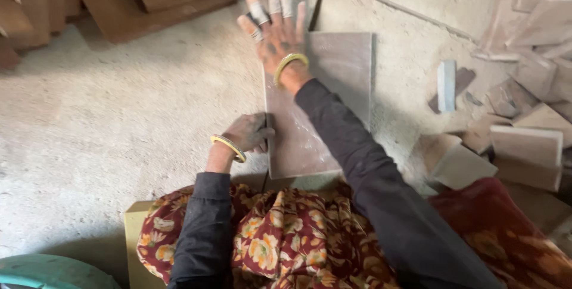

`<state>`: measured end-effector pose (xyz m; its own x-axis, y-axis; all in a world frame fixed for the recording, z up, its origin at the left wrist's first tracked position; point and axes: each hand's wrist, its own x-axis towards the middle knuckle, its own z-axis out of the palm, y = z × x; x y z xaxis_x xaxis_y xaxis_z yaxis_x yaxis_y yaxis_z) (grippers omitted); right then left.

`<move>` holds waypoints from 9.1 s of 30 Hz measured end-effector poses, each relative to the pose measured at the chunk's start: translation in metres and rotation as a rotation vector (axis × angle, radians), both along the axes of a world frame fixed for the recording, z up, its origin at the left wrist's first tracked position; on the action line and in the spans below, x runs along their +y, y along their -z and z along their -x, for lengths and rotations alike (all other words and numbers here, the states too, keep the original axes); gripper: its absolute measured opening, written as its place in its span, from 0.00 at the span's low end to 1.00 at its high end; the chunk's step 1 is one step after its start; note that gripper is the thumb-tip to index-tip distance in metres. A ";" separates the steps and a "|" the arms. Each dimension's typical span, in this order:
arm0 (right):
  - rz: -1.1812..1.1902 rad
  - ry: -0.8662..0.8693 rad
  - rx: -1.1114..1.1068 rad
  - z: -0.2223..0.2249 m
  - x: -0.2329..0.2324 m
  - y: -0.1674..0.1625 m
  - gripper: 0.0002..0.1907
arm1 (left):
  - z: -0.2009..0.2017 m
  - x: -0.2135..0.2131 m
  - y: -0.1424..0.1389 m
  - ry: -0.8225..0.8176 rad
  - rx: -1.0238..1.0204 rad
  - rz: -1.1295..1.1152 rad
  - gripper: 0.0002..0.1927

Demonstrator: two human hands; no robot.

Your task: The person sits on the floor and smooths a flat stone slab. They first rub the slab's face with a small abrasive stone, then hold the slab up and rub its edges and sides with the stone, working around the piece by hand.

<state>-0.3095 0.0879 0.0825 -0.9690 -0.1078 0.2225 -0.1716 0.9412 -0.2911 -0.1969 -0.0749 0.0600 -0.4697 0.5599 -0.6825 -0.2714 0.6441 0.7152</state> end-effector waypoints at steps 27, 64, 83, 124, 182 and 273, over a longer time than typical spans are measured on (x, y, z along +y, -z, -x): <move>-0.837 -0.594 -0.316 -0.129 0.043 -0.039 0.37 | 0.015 -0.023 -0.030 0.116 0.375 0.359 0.10; -0.347 -0.557 -0.802 -0.198 0.013 -0.024 0.42 | 0.024 -0.056 -0.073 -0.561 0.966 -0.032 0.09; -0.392 -0.456 -0.372 -0.178 0.157 0.014 0.36 | 0.024 -0.056 -0.043 -0.337 0.779 0.069 0.13; -0.381 -0.484 -0.304 -0.140 0.042 -0.038 0.40 | 0.019 -0.114 -0.093 -0.716 0.804 0.066 0.16; -0.222 0.163 -0.512 -0.039 0.080 0.021 0.29 | 0.010 -0.102 -0.106 -0.701 0.805 0.113 0.19; -0.416 -0.881 -0.704 -0.237 0.059 -0.009 0.41 | 0.007 -0.091 -0.111 -0.490 0.763 -0.004 0.22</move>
